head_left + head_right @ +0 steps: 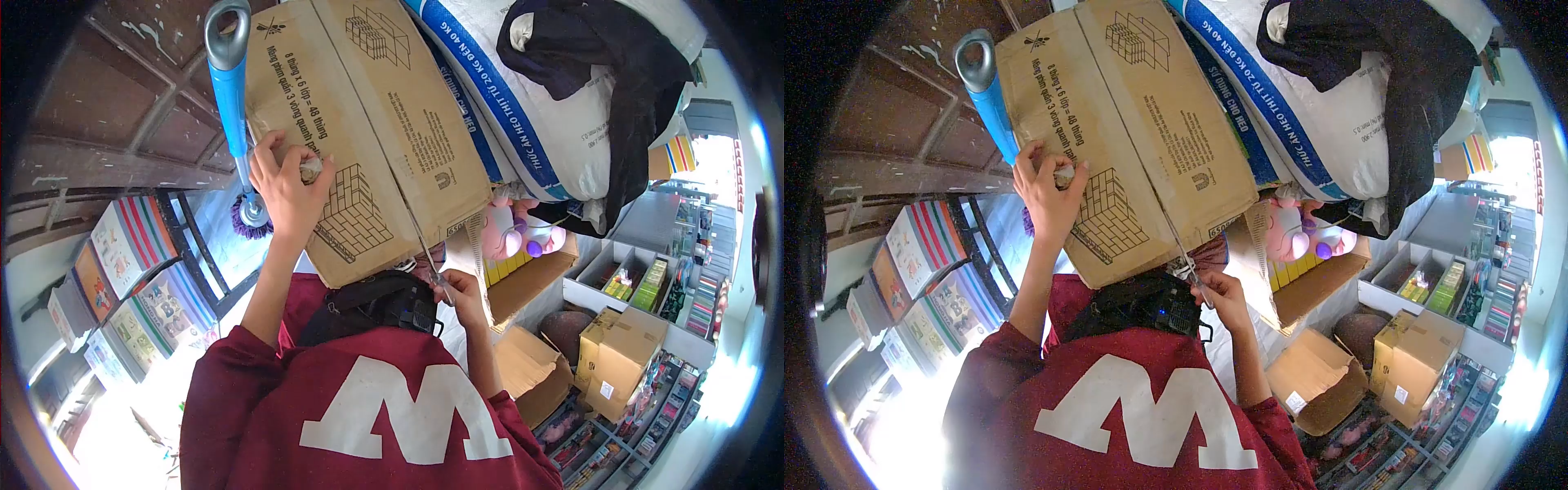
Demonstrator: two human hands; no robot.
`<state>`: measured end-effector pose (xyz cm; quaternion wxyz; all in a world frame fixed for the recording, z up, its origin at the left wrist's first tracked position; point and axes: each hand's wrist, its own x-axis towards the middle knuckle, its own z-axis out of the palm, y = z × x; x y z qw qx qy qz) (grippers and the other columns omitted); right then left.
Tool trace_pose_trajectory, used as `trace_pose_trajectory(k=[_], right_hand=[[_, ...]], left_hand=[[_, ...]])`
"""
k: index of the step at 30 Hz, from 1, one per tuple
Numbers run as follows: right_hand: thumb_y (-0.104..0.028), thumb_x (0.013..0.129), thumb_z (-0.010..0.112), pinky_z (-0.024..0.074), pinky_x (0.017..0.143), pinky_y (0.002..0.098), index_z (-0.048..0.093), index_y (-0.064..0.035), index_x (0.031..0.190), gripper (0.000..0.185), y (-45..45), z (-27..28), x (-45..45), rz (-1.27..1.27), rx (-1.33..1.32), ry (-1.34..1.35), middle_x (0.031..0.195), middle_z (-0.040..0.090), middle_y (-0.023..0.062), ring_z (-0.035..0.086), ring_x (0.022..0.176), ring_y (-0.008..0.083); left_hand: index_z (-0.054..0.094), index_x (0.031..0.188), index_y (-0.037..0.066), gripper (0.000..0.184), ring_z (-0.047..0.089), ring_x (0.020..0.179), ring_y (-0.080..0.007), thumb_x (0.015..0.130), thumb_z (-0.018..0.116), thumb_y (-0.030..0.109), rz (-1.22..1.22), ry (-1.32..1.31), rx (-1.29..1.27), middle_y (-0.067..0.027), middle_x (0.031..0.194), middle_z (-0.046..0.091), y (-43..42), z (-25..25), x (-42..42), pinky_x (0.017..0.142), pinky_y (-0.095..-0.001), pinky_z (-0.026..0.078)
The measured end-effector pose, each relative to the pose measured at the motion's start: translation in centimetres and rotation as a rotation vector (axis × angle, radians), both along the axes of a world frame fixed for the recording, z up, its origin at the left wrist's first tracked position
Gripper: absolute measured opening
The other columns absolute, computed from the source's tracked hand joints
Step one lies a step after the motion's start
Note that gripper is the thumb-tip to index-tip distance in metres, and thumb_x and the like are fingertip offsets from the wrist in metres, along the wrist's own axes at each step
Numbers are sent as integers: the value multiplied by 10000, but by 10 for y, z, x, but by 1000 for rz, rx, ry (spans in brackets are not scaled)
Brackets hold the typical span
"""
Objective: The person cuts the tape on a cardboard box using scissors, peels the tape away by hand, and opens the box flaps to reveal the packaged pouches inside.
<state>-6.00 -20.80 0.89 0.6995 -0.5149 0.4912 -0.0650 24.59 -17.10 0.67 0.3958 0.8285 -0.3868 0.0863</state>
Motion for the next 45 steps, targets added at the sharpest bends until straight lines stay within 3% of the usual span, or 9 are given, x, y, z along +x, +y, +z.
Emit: trace_pose_trajectory(k=[22, 25, 33, 45], right_hand=[[-91, 713, 659, 384, 528, 198, 587, -31, 783, 117, -5, 9, 9, -17, -25, -23, 663, 577, 6, 517, 569, 74], [-93, 714, 656, 385, 534, 198, 588, -32, 784, 115, -3, 8, 5, -15, -20, -20, 664, 578, 4, 517, 572, 73], [-103, 720, 670, 362, 508, 184, 578, -31, 753, 121, -4, 15, 17, -35, -30, -21, 652, 578, 4, 510, 568, 58], [-116, 732, 668, 367, 474, 178, 580, 7, 720, 151, -11, 17, 49, -37, -204, 73, 614, 568, 7, 488, 535, 39]], left_hand=[[562, 706, 77, 204, 414, 1032, -287, 639, 709, 201, 6, 28, -21, -103, 1079, 450, 0, 3, -1, 869, -414, 307], [571, 698, 69, 203, 439, 977, -276, 615, 711, 190, 6, 4, -34, -100, 1071, 442, -1, 3, -1, 857, -394, 292], [574, 704, 72, 202, 419, 1029, -289, 642, 709, 209, 5, 18, -13, -105, 1077, 453, 0, 1, 0, 869, -415, 311], [580, 705, 71, 194, 421, 1036, -289, 642, 710, 200, 7, 15, -13, -104, 1081, 457, 0, 2, 0, 869, -412, 314]])
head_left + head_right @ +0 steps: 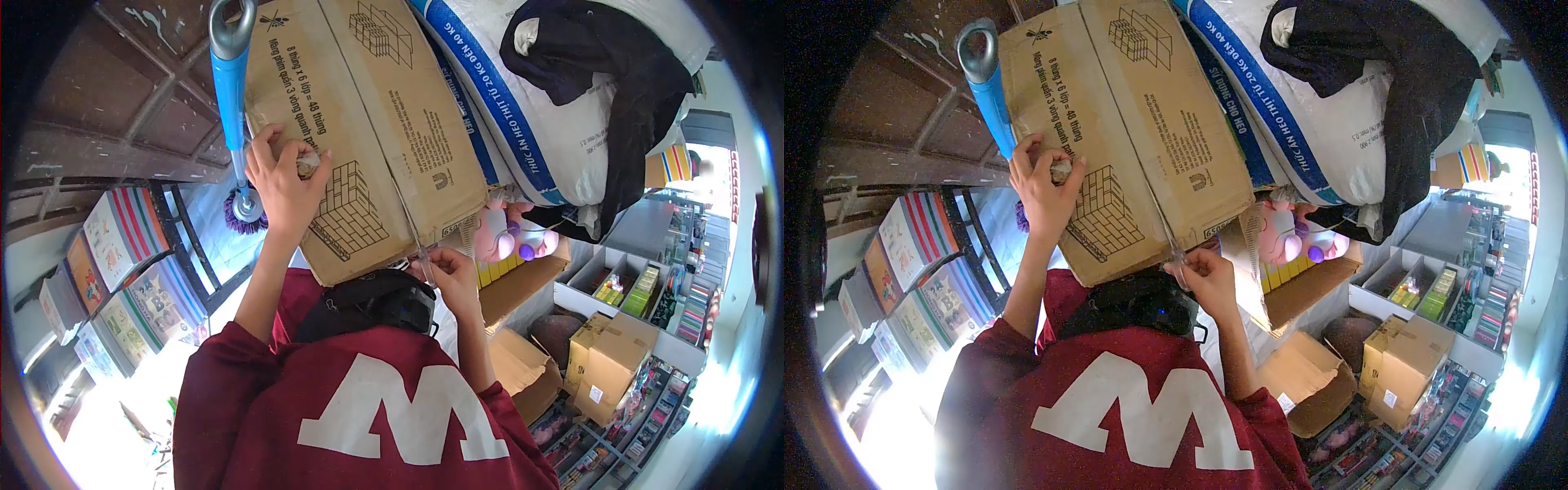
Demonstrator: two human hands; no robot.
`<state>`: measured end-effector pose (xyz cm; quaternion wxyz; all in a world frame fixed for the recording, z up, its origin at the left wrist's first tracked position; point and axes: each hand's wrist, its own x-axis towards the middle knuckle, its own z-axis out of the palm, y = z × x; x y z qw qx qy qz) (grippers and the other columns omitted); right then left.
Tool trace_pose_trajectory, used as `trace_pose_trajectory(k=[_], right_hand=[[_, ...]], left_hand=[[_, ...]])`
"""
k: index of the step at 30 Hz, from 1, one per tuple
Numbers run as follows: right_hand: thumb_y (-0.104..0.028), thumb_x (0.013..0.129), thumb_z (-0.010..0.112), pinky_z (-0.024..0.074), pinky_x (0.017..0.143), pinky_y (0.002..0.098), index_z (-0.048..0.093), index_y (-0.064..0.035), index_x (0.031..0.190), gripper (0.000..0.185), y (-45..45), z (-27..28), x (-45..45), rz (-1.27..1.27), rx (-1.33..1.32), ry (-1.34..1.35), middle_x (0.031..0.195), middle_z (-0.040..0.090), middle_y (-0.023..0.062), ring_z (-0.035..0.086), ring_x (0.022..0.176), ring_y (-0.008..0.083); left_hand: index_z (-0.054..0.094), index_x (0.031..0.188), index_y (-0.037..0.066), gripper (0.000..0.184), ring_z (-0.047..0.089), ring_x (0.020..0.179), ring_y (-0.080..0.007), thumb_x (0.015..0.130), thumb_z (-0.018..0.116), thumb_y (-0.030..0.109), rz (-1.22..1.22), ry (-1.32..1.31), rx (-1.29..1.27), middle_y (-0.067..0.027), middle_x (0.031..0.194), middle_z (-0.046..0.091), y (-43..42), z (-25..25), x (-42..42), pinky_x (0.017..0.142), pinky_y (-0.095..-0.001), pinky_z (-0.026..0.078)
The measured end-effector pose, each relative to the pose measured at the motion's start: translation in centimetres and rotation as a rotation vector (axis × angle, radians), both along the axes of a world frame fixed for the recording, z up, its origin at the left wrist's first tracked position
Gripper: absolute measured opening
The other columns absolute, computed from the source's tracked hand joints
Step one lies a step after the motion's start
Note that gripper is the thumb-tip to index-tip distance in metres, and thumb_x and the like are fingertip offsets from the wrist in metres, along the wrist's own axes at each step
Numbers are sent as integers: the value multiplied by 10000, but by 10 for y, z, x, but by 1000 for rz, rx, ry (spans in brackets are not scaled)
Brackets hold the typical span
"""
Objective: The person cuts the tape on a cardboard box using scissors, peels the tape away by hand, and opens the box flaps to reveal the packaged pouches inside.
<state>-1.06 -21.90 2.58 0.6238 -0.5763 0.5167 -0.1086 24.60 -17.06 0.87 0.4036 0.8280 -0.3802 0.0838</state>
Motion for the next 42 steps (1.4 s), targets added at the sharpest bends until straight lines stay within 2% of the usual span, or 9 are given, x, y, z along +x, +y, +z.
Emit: trace_pose_trajectory(k=[10, 13, 16, 19, 22, 28, 32, 38, 42], right_hand=[[-163, 731, 685, 396, 494, 186, 610, 19, 725, 197, -8, 18, 23, -60, 59, -18, 618, 590, 26, 521, 538, 60], [-183, 726, 689, 392, 491, 192, 610, 13, 701, 213, -13, 12, 20, 9, 35, 29, 604, 585, 28, 521, 529, 68], [-200, 722, 692, 386, 484, 197, 611, 6, 685, 225, -15, 21, 28, -22, 71, -5, 590, 577, 25, 516, 519, 71], [-204, 723, 692, 385, 485, 198, 612, 4, 687, 226, -15, 18, 28, -17, 52, 28, 580, 568, 18, 509, 515, 69], [-201, 728, 689, 381, 489, 199, 610, 1, 687, 220, -13, 18, 25, -8, 79, -9, 578, 559, 13, 498, 517, 66], [-173, 720, 697, 377, 494, 198, 603, -1, 711, 196, -10, 38, 4, 77, 65, 118, 605, 564, 11, 491, 533, 59], [-127, 678, 725, 393, 488, 192, 585, -11, 749, 196, 0, 30, -13, 31, 92, 0, 629, 569, 8, 500, 530, 52], [-101, 629, 745, 383, 484, 174, 559, -16, 853, 303, 0, 41, -19, 91, 91, -162, 639, 569, 7, 494, 536, 34], [-156, 639, 744, 364, 479, 187, 577, -23, 792, 262, -10, 30, -22, 155, 114, -8, 637, 570, 8, 489, 535, 42]], left_hand=[[577, 706, 80, 196, 420, 1029, -286, 643, 707, 211, 4, -15, 7, -100, 1069, 460, -1, 0, 0, 852, -409, 315], [575, 710, 80, 199, 417, 1032, -288, 646, 705, 216, 16, -29, 26, -100, 1071, 459, -1, 0, -1, 853, -413, 312], [579, 715, 81, 218, 417, 1011, -291, 609, 718, 214, 11, -29, 12, -98, 1078, 444, -2, -2, 0, 865, -407, 292], [572, 707, 79, 207, 417, 1029, -291, 643, 708, 221, 11, -41, 14, -104, 1078, 460, -2, -1, 0, 852, -415, 313], [568, 705, 78, 205, 420, 1025, -293, 642, 707, 215, 11, -39, 3, -104, 1076, 460, -2, -2, 0, 853, -415, 314], [573, 700, 76, 207, 427, 1001, -274, 607, 713, 197, 16, -17, -5, -96, 1061, 441, -2, -1, 0, 864, -402, 292], [574, 703, 75, 209, 428, 995, -274, 608, 714, 198, 22, -21, -9, -93, 1062, 439, -2, 0, 0, 865, -398, 290], [577, 708, 73, 204, 427, 1002, -281, 619, 711, 199, 19, -4, -18, -95, 1069, 446, -1, -1, 0, 862, -400, 302], [574, 711, 73, 193, 427, 1019, -291, 635, 706, 192, 29, 5, -16, -100, 1073, 458, -1, 3, -2, 858, -411, 323]])
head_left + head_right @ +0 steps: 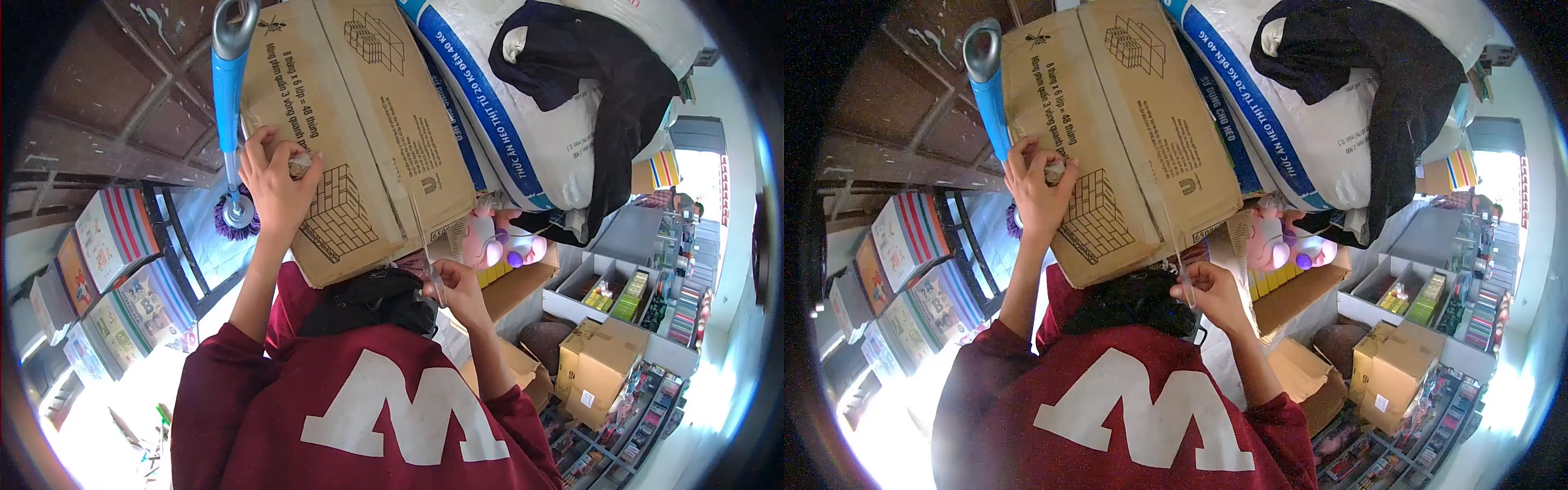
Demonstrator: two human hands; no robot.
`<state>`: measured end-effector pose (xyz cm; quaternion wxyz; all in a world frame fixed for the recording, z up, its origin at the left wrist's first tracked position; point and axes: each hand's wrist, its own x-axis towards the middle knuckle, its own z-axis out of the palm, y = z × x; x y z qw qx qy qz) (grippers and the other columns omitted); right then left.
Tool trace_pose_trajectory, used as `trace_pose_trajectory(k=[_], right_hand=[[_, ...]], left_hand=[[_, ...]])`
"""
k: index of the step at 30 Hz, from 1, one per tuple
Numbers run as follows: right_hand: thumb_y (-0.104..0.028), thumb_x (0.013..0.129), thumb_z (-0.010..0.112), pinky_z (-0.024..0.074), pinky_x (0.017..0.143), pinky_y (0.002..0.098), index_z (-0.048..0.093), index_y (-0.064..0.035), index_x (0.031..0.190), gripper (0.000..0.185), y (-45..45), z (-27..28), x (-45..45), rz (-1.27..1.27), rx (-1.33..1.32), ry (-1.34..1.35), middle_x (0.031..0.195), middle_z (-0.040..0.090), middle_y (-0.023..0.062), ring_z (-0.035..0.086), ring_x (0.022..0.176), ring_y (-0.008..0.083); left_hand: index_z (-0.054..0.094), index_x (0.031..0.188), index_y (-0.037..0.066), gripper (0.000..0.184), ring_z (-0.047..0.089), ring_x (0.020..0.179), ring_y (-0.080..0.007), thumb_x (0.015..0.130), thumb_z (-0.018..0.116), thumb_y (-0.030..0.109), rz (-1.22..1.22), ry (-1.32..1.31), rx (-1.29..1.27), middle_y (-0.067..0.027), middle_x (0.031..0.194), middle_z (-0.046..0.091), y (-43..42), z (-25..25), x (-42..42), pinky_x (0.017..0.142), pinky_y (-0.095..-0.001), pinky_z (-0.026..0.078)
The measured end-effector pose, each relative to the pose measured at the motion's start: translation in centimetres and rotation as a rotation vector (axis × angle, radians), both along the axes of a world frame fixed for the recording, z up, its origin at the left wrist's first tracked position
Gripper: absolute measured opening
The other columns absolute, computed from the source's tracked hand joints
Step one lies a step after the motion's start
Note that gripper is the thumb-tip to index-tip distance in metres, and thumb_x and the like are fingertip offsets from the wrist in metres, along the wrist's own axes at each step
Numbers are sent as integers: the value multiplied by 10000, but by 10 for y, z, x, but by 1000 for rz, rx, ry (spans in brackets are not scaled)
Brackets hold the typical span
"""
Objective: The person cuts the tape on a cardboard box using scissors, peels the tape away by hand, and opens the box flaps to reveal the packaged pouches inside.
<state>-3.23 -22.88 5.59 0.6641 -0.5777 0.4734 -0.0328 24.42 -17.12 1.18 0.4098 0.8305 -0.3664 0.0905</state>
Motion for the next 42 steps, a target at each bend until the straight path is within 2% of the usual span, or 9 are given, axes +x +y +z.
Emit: trace_pose_trajectory(k=[5, 8, 14, 19, 31, 40, 42], right_hand=[[-234, 668, 723, 363, 487, 200, 586, -23, 705, 254, -8, 3, 8, 11, 30, 47, 616, 571, 9, 496, 535, 59], [-236, 675, 718, 362, 486, 195, 585, -26, 702, 250, -13, 10, 12, 57, 54, 108, 593, 568, 14, 503, 532, 63], [-254, 695, 702, 333, 439, 186, 580, -40, 663, 248, -20, 18, 42, -14, 79, 141, 558, 556, 15, 479, 483, 54], [-270, 707, 691, 295, 410, 185, 577, -52, 642, 254, -25, 24, 36, 79, 33, 148, 539, 552, 17, 458, 455, 52], [-272, 713, 688, 362, 438, 192, 574, -18, 670, 282, -23, 7, 60, 43, -54, 179, 561, 533, 6, 508, 506, 74], [-342, 727, 655, 288, 446, 201, 583, -28, 669, 327, -30, 0, 79, 47, -133, 190, 550, 526, 12, 420, 468, 61], [-344, 740, 643, 231, 370, 183, 570, -20, 700, 334, -30, -2, 84, 23, -139, 150, 537, 517, 28, 356, 390, 41]], left_hand=[[575, 701, 74, 194, 430, 1005, -282, 628, 708, 196, 1, 20, -25, -102, 1074, 452, 0, -3, 1, 852, -399, 320], [576, 695, 75, 200, 434, 989, -276, 621, 711, 203, 2, 18, -44, -97, 1069, 446, 0, -4, 2, 846, -395, 315], [578, 703, 82, 202, 422, 999, -275, 626, 709, 214, -10, 13, -17, -96, 1079, 435, 2, -5, 3, 828, -394, 319], [577, 710, 77, 208, 415, 1000, -279, 627, 704, 218, -8, 15, -5, -99, 1085, 433, 3, -6, 3, 824, -397, 319], [575, 719, 68, 211, 411, 970, -292, 619, 693, 211, -35, 30, -60, -111, 1065, 432, 5, -9, 4, 823, -397, 313], [573, 725, 77, 200, 419, 995, -285, 619, 700, 191, -11, 63, -78, -96, 1082, 430, 7, -7, 2, 834, -391, 322], [575, 729, 79, 201, 414, 1000, -283, 620, 698, 195, -10, 68, -74, -94, 1086, 427, 7, -8, 2, 836, -387, 319]])
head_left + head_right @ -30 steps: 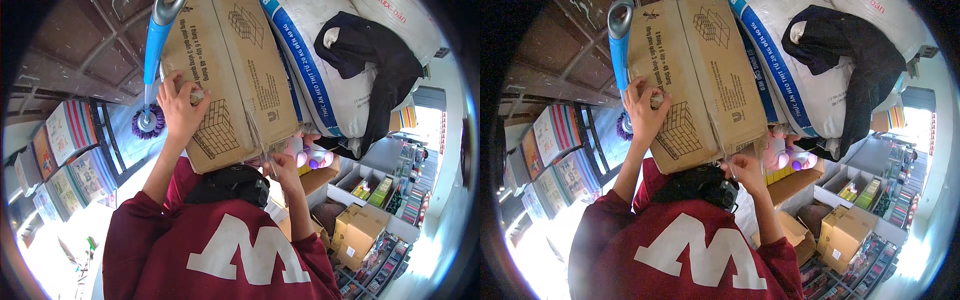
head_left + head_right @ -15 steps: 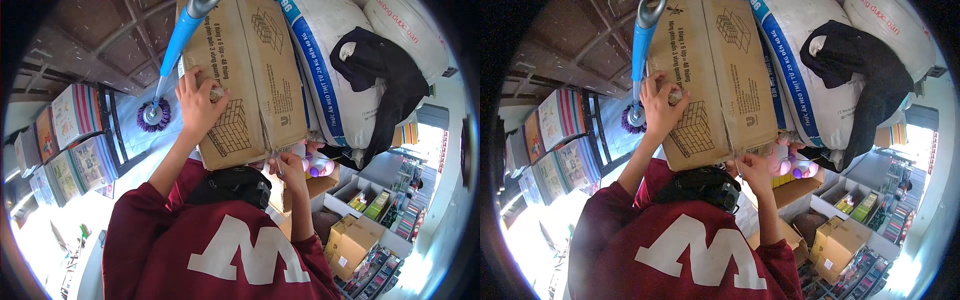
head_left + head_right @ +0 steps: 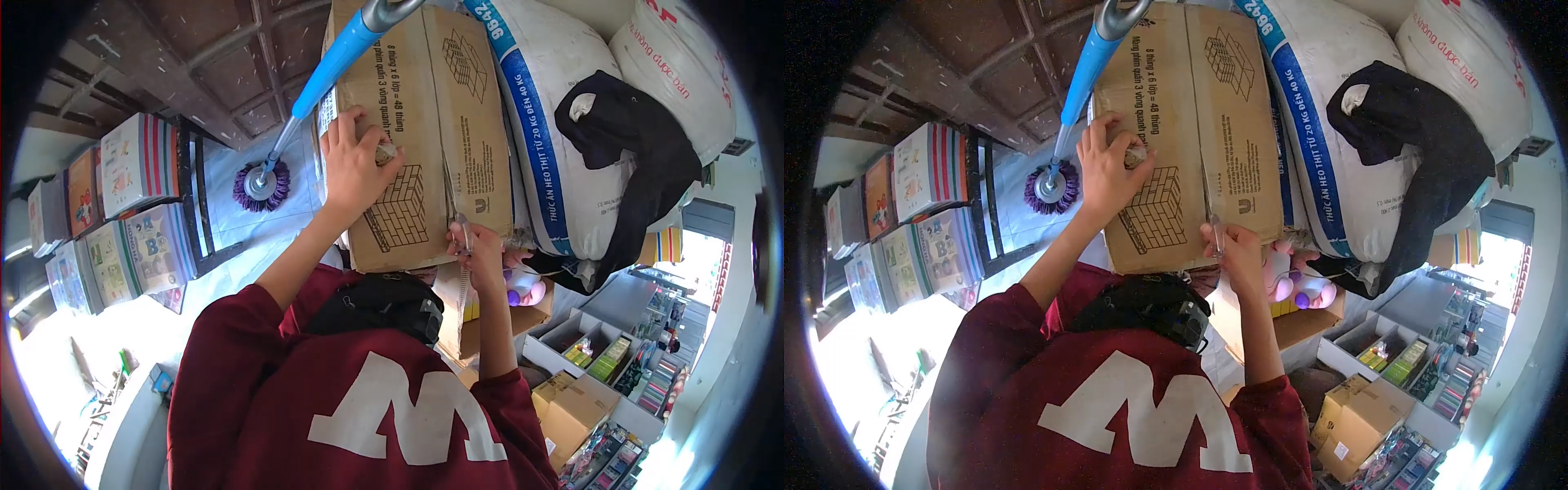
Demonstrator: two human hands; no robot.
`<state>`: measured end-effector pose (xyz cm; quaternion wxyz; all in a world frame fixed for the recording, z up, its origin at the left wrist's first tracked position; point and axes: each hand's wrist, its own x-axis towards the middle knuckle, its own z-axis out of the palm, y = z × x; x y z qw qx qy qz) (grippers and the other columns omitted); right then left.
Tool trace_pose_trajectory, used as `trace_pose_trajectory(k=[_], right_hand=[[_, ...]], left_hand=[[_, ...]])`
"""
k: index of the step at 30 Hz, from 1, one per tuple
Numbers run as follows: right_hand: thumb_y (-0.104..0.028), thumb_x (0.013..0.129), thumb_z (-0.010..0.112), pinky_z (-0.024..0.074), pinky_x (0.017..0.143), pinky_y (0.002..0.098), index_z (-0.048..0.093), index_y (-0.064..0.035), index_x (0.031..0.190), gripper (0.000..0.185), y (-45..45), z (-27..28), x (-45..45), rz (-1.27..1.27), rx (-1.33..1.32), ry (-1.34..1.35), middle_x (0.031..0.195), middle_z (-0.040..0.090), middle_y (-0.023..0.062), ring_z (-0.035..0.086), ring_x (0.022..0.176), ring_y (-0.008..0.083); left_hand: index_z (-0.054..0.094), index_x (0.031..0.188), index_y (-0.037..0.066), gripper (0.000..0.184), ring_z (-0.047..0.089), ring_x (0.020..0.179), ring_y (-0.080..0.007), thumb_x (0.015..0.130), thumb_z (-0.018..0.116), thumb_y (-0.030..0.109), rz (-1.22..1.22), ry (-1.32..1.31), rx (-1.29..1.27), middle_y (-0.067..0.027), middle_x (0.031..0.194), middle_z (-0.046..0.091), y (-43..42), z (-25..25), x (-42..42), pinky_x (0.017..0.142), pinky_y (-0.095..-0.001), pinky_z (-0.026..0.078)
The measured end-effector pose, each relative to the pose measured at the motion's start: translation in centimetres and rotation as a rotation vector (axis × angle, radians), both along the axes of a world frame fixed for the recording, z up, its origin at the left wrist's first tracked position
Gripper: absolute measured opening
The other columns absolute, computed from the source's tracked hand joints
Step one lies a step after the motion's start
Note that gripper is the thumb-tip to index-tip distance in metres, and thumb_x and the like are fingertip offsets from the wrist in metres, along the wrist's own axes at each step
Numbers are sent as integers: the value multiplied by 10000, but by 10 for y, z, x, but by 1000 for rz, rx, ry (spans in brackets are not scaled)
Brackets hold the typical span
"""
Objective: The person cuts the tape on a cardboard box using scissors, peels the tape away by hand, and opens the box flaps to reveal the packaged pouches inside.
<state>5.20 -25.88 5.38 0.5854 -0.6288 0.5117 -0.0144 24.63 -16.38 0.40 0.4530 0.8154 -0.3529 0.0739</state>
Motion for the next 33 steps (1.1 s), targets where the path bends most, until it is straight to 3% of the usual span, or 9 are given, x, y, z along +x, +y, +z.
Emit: trace_pose_trajectory(k=[7, 13, 16, 28, 33], right_hand=[[-368, 736, 653, 193, 320, 179, 552, 3, 727, 385, -11, -1, 23, -26, 15, -43, 536, 515, 47, 304, 329, 33], [-367, 705, 683, 206, 337, 185, 569, -30, 681, 356, -15, 1, 40, -86, -3, -52, 523, 523, 34, 342, 358, 37], [-407, 720, 663, 175, 313, 186, 557, 9, 718, 428, -20, 1, 48, -56, -21, -32, 541, 519, 50, 296, 321, 37], [-432, 738, 644, 187, 314, 168, 547, -9, 761, 435, -42, 3, 74, 7, 13, -94, 536, 510, 36, 304, 325, 31], [-421, 686, 690, 171, 317, 183, 551, 0, 703, 444, -51, 2, 91, -23, 68, -138, 533, 506, 52, 299, 325, 36]], left_hand=[[576, 731, 79, 205, 410, 1006, -276, 619, 697, 200, 9, 5, -1, -95, 1091, 425, 0, 0, -1, 839, -386, 309], [585, 736, 61, 220, 401, 1006, -284, 612, 678, 215, 10, -7, -14, -114, 1070, 425, 0, -3, 0, 836, -392, 309], [586, 734, 59, 220, 403, 1000, -281, 613, 676, 218, 14, -11, -19, -113, 1065, 429, 0, -1, 0, 832, -392, 311], [579, 722, 73, 211, 419, 989, -276, 594, 687, 202, 26, 9, -47, -92, 1075, 445, 0, -2, 0, 819, -383, 314], [578, 719, 74, 206, 416, 989, -277, 600, 683, 205, 25, 21, -35, -95, 1081, 442, 0, -2, 1, 815, -385, 316]])
